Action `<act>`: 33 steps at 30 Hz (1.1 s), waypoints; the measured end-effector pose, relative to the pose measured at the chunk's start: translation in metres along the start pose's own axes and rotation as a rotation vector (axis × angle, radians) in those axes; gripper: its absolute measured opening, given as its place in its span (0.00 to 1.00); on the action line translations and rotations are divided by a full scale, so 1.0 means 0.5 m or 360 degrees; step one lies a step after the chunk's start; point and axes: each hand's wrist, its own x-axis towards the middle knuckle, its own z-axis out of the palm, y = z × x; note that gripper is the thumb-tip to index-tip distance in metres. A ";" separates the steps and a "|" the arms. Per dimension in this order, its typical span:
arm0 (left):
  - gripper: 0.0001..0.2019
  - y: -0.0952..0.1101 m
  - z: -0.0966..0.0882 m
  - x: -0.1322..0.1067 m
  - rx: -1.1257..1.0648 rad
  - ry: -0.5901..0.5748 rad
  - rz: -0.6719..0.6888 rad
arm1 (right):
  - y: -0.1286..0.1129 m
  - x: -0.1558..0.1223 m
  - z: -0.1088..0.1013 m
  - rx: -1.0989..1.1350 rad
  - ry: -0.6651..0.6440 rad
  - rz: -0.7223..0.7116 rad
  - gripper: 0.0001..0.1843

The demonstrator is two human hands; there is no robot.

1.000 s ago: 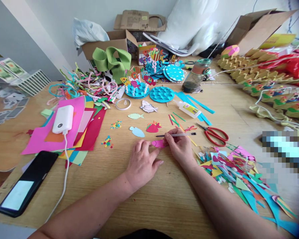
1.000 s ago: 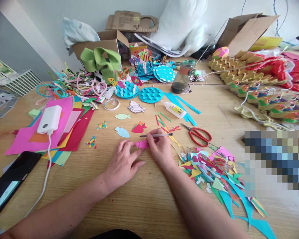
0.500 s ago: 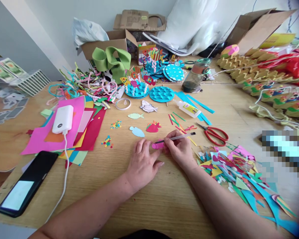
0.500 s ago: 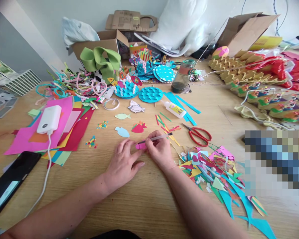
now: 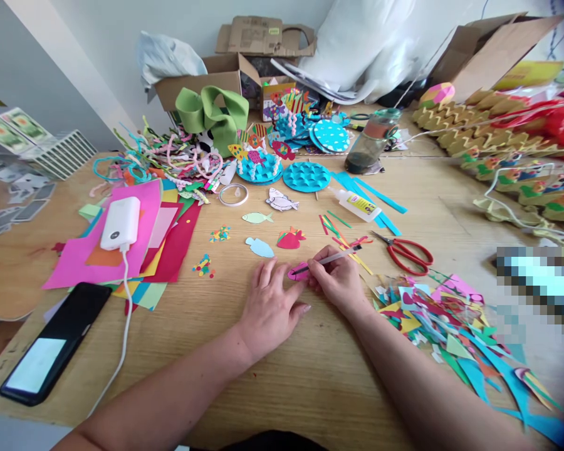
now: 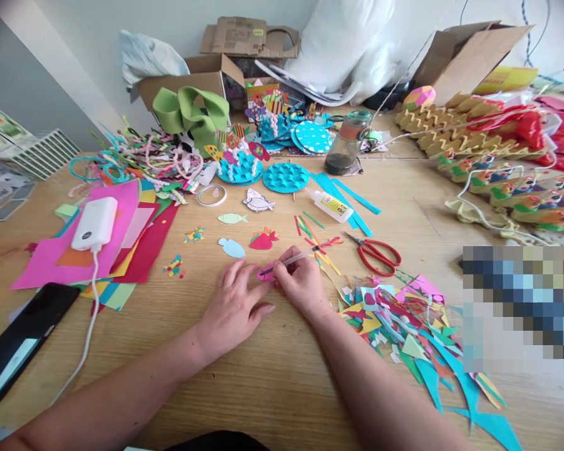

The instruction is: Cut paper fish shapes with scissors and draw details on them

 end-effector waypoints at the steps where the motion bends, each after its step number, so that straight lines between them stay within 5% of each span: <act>1: 0.20 0.000 0.000 0.000 -0.0001 0.0001 0.0000 | 0.000 0.000 0.000 0.0004 -0.0005 0.0005 0.09; 33: 0.16 0.000 0.000 0.001 -0.0025 -0.0006 -0.0034 | -0.005 0.001 0.001 -0.0081 -0.0064 -0.0037 0.10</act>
